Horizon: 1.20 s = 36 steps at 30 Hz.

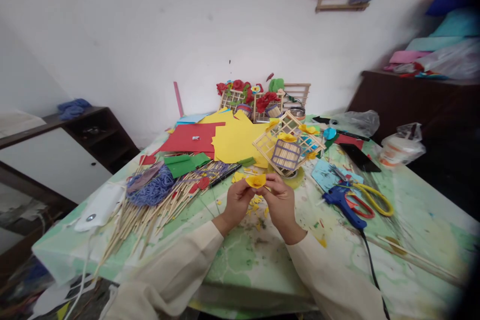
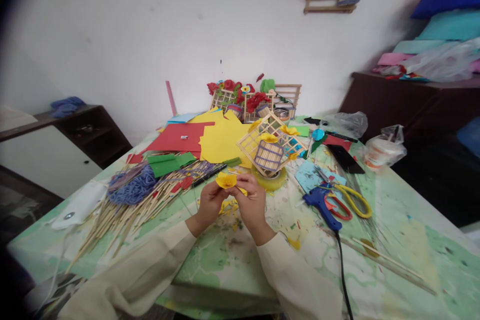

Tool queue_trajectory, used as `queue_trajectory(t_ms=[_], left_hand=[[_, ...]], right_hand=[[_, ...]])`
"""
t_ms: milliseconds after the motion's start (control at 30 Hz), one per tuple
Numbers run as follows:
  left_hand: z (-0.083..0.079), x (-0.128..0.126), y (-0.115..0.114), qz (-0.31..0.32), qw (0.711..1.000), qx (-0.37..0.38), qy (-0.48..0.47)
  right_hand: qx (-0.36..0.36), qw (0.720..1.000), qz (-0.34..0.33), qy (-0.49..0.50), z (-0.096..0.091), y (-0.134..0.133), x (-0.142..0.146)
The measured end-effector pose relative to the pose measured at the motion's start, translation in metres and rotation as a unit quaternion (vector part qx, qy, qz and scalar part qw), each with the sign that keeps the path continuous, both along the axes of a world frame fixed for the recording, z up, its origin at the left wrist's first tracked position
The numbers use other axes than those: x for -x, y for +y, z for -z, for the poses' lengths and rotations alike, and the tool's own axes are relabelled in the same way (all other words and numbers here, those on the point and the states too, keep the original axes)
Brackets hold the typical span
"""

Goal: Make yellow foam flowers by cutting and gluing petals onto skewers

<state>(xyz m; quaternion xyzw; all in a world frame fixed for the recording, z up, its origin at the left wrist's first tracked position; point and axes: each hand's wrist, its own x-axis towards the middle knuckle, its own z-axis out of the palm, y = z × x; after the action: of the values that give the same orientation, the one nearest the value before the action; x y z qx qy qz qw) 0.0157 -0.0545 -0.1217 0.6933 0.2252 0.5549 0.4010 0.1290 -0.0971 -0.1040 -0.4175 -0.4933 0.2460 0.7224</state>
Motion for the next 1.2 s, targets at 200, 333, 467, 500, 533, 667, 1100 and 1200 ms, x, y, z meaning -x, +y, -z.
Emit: queue_trajectory(t_ms=[200, 333, 467, 500, 533, 667, 1100, 1200], left_hand=[[0.002, -0.001, -0.002, 0.020, 0.998, 0.062, -0.017], [0.000, -0.006, -0.004, 0.037, 0.982, 0.163, -0.092], [-0.009, -0.008, -0.004, 0.061, 0.935, 0.283, -0.205], [-0.011, -0.007, -0.004, 0.064, 0.925, 0.305, -0.216], [-0.014, -0.007, -0.004, 0.065, 0.917, 0.326, -0.222], [-0.020, -0.001, -0.002, 0.070, 0.891, 0.393, -0.216], [0.001, -0.002, -0.003, -0.010, 0.975, 0.223, -0.011], [0.003, -0.001, -0.005, -0.036, 0.984, 0.175, 0.014]], right_hand=[[0.014, 0.999, 0.005, 0.033, 0.005, 0.003, 0.001], [0.037, 0.999, 0.003, 0.007, 0.010, 0.002, 0.002], [0.076, 0.997, 0.002, -0.013, 0.017, 0.002, 0.004], [0.086, 0.996, -0.001, -0.023, 0.019, 0.003, 0.005], [0.097, 0.995, -0.005, -0.033, 0.021, 0.003, 0.005], [0.154, 0.984, -0.046, -0.075, 0.026, 0.004, 0.009], [0.146, 0.982, 0.080, -0.088, 0.015, 0.000, 0.008], [0.134, 0.979, 0.114, -0.099, 0.012, -0.001, 0.008]])
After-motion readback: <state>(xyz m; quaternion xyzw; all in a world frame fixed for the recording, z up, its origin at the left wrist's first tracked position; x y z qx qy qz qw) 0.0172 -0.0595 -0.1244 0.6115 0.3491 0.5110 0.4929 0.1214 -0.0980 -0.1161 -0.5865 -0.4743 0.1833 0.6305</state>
